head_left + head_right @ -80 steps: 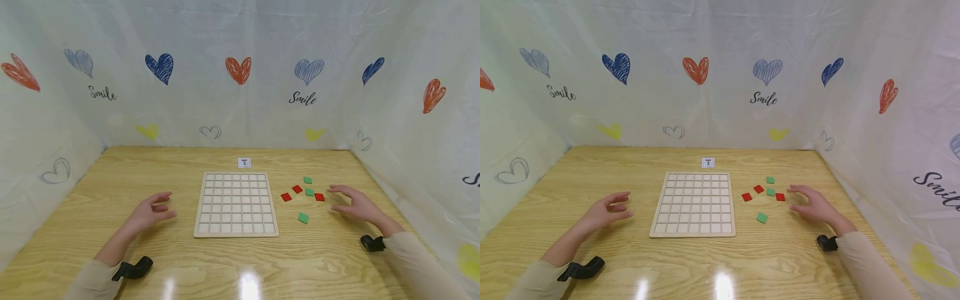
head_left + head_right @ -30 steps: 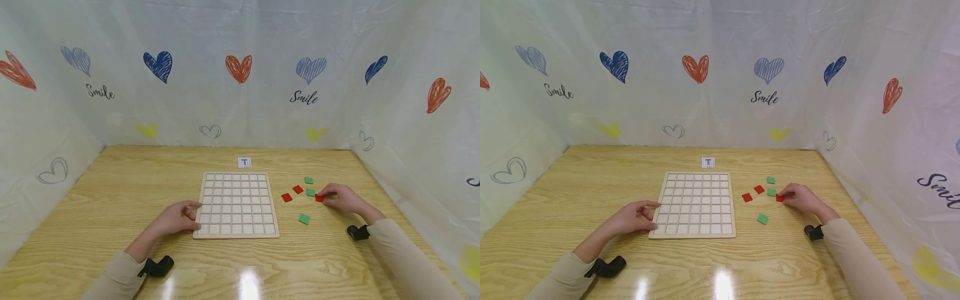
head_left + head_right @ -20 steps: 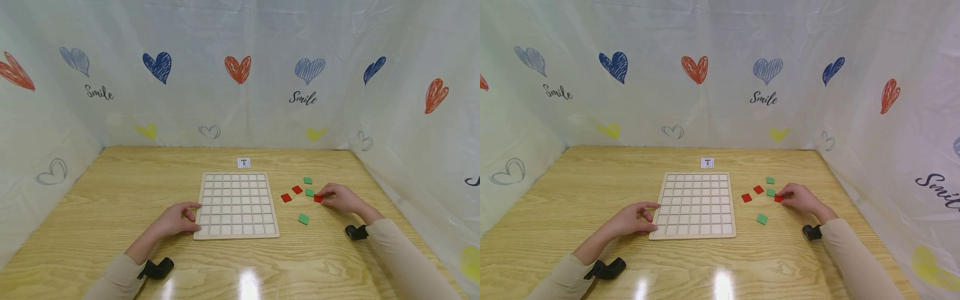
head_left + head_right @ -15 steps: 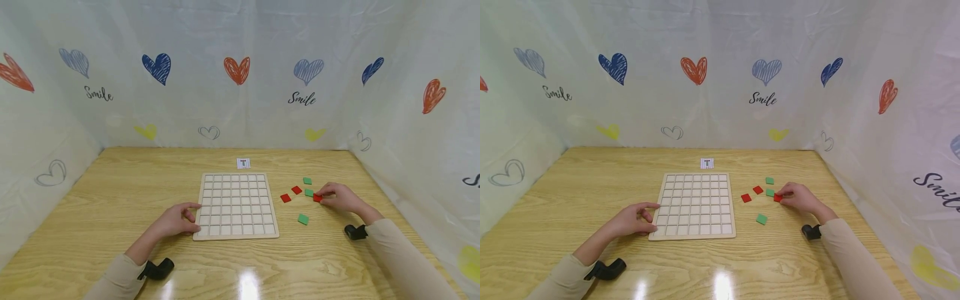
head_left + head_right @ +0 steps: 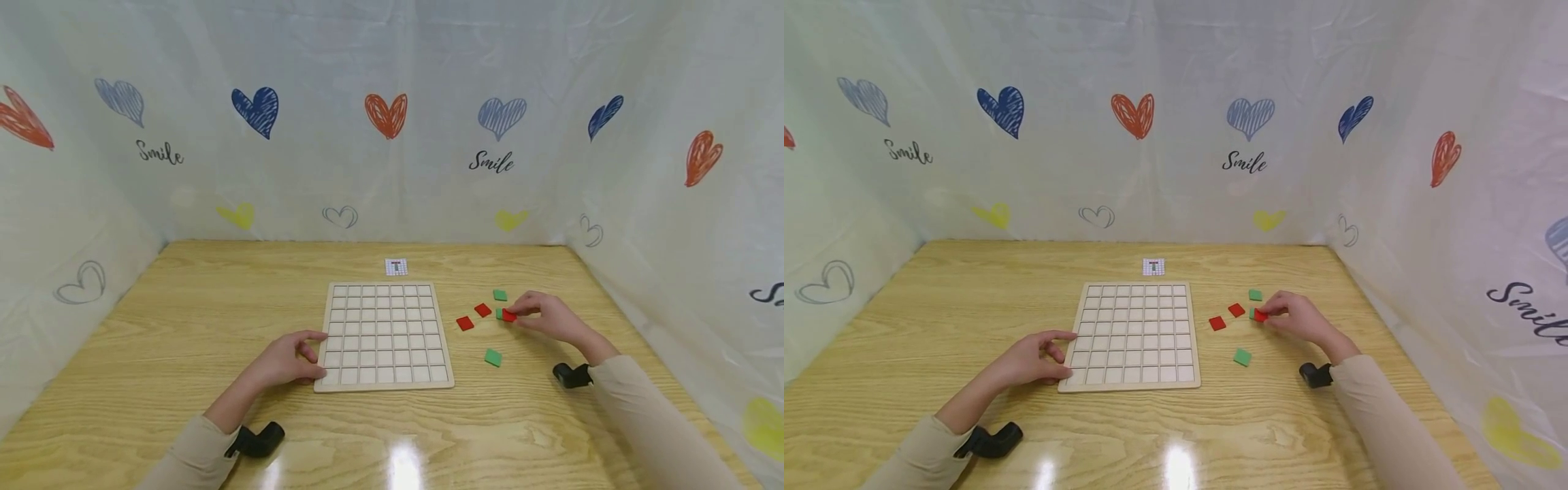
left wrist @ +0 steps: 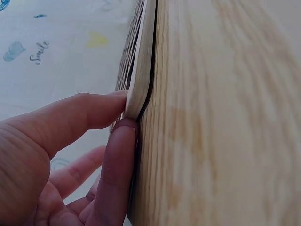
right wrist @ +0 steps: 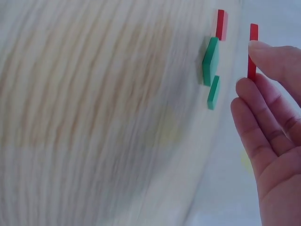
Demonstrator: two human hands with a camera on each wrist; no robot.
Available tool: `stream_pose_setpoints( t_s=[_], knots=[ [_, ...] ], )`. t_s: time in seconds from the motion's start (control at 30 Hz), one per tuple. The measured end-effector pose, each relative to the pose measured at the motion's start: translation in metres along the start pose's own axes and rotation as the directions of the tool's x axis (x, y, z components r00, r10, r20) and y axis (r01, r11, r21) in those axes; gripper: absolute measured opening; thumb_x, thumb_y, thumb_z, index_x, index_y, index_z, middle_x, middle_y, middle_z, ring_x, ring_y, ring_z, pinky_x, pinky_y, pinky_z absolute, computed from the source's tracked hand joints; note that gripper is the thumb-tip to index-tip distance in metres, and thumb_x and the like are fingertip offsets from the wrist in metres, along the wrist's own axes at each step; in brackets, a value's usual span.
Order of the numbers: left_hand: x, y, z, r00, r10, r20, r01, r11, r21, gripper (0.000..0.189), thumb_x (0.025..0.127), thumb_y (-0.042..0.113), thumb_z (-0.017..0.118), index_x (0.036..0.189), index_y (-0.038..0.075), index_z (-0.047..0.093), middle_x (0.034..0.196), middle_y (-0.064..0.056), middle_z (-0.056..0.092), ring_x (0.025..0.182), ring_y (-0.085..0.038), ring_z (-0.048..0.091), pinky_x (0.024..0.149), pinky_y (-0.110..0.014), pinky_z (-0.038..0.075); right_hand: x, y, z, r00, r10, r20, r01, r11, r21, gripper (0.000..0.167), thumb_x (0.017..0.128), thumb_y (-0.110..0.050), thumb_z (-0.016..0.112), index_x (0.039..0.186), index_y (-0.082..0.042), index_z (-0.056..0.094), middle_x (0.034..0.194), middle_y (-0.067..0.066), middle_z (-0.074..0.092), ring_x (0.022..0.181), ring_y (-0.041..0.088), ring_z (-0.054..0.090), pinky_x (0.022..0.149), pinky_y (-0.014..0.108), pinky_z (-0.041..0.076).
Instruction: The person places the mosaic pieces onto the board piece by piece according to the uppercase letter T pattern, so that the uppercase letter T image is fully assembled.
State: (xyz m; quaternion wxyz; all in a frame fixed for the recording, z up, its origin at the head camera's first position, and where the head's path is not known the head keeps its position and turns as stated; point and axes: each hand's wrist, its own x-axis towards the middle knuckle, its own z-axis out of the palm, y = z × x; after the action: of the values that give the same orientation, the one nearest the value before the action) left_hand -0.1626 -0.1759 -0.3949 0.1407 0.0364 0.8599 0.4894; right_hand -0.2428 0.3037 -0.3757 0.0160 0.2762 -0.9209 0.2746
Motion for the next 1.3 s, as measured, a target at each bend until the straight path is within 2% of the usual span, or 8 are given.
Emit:
stream_pose_setpoints(
  t_s=[0.43,0.67,0.87,1.03,1.2,1.3],
  knots=[
    [0.002,-0.002,0.001,1.0,0.001,-0.003,-0.001,1.0,0.007,0.063,0.071,0.004,0.079,0.128,0.0,0.052,0.081,-0.009,0.053,0.059,-0.016,0.054,0.055,-0.031,0.051,0.016,-0.011,0.008,1.0,0.001,0.009,-0.002,0.999,0.033,0.025,0.08,-0.004,0.072,0.104,0.0,0.071,0.094,0.003,0.061,0.084,0.02,0.059,0.075,0.042,0.049],
    [0.001,-0.001,0.001,1.0,-0.008,-0.005,0.008,1.0,0.003,0.063,0.071,0.004,0.079,0.128,0.0,0.052,0.082,-0.009,0.053,0.059,-0.016,0.055,0.056,-0.031,0.051,0.024,-0.017,0.014,0.999,-0.037,-0.006,0.037,0.998,0.053,0.024,0.079,-0.003,0.073,0.102,0.001,0.071,0.09,0.002,0.06,0.077,0.016,0.054,0.068,0.029,0.047],
    [0.0,-0.001,0.001,1.0,-0.016,-0.002,0.016,1.0,0.001,0.064,0.071,0.004,0.079,0.129,0.0,0.052,0.082,-0.009,0.053,0.059,-0.016,0.055,0.056,-0.031,0.051,0.03,-0.02,0.021,0.999,-0.051,0.0,0.05,0.996,0.068,0.024,0.079,-0.002,0.073,0.102,0.0,0.071,0.093,0.003,0.061,0.081,0.021,0.056,0.069,0.035,0.048],
    [0.0,0.0,0.001,1.0,-0.012,-0.007,0.012,1.0,-0.002,0.063,0.071,0.004,0.079,0.128,0.0,0.052,0.082,-0.009,0.053,0.058,-0.017,0.055,0.056,-0.031,0.051,0.035,-0.023,0.025,0.998,-0.06,0.002,0.06,0.995,0.08,0.023,0.078,-0.001,0.073,0.102,0.0,0.071,0.094,0.004,0.062,0.083,0.021,0.057,0.07,0.039,0.048],
    [0.001,-0.002,0.001,1.0,-0.01,-0.01,0.01,1.0,0.009,0.063,0.071,0.005,0.08,0.128,0.0,0.053,0.081,-0.008,0.053,0.059,-0.016,0.055,0.056,-0.031,0.051,0.04,-0.027,0.028,0.997,-0.079,0.009,0.078,0.991,0.104,0.023,0.079,-0.001,0.072,0.102,0.001,0.071,0.095,0.005,0.062,0.082,0.021,0.057,0.068,0.034,0.048],
    [0.001,-0.003,0.001,1.0,-0.006,-0.005,0.006,1.0,0.012,0.064,0.071,0.005,0.08,0.129,0.0,0.052,0.081,-0.008,0.053,0.059,-0.016,0.055,0.056,-0.031,0.051,0.043,-0.03,0.031,0.997,-0.073,0.016,0.07,0.99,0.124,0.023,0.079,-0.001,0.072,0.102,0.001,0.071,0.095,0.005,0.062,0.083,0.022,0.058,0.071,0.037,0.049]
  ],
)
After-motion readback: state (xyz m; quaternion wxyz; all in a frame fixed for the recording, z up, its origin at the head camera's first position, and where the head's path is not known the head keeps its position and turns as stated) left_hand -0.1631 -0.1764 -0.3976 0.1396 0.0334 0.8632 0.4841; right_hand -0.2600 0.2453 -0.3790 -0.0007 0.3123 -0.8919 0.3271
